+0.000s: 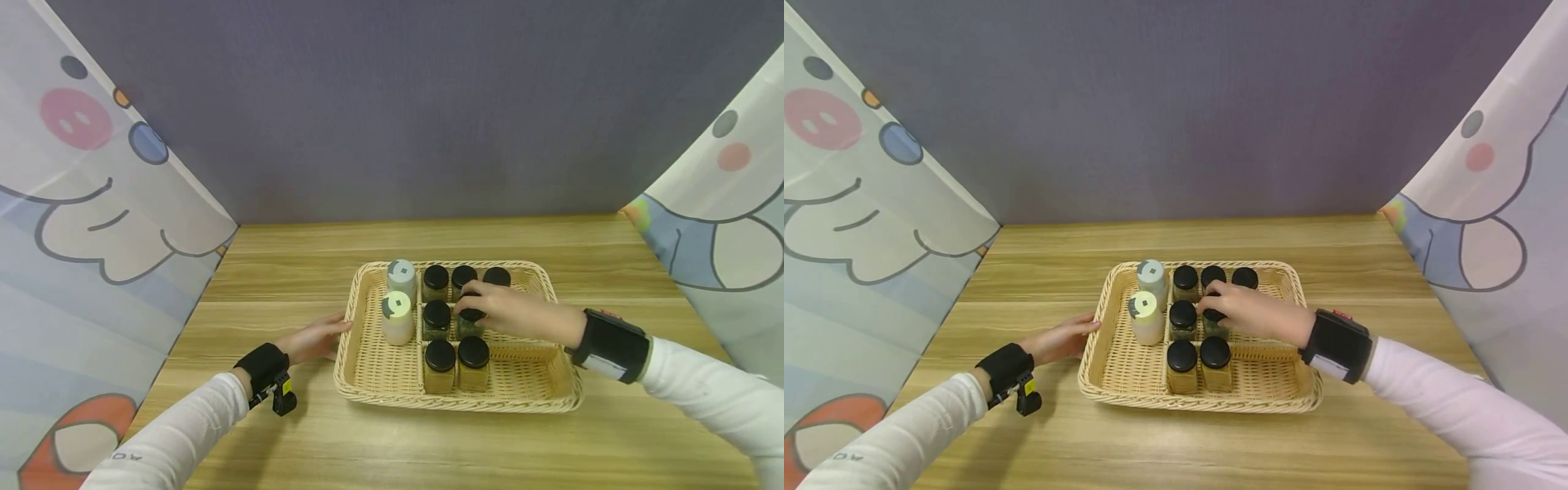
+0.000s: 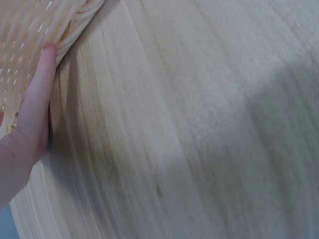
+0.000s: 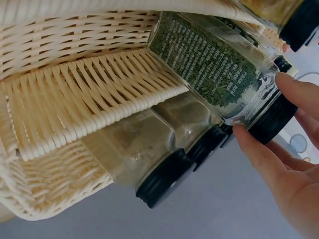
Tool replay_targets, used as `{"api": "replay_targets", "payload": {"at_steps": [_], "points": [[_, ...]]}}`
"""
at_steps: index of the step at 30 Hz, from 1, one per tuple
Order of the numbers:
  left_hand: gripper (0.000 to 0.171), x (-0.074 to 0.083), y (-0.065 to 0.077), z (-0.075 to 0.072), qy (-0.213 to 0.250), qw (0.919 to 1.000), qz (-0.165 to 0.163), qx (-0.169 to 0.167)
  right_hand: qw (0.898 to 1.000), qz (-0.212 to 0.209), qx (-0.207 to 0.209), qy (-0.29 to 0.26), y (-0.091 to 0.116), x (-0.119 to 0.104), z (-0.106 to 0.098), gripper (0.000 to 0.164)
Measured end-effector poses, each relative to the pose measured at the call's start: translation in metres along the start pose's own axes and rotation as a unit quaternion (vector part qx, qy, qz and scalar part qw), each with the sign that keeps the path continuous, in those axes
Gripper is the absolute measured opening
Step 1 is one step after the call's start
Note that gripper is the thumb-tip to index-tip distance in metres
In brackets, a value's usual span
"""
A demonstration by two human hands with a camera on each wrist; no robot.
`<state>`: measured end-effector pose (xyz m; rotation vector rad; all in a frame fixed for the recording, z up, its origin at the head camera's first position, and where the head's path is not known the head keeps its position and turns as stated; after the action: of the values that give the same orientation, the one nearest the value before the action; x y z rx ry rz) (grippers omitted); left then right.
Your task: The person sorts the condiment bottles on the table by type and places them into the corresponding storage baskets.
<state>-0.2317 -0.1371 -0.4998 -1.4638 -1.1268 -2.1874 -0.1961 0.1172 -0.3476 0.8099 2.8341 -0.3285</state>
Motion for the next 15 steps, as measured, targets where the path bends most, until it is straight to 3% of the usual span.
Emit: {"api": "replay_targets", "payload": {"at_steps": [6, 15], "points": [[0.061, -0.0011, 0.0000, -0.0005, 0.005, 1.0000, -0.004, 0.003, 1.000, -0.012, 0.012, -0.003, -0.0002, -0.0003, 0.0033, 0.037], [0.061, -0.0008, 0.0000, -0.0007, 0.013, 0.9999, -0.009, 0.004, 1.000, 0.000, -0.003, -0.011, -0.0014, 0.0017, 0.0093, 0.037]]}}
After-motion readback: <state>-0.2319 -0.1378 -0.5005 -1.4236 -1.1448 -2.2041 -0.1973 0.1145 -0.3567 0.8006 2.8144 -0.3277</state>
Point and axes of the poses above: each hand's wrist, its own y-axis away from the middle knuckle, its own z-axis out of the palm, x = y × z, the point moved 8 cm from there along -y, towards the middle knuckle, and after that the axes turned 1 degree about y, right-handed, at the moved point
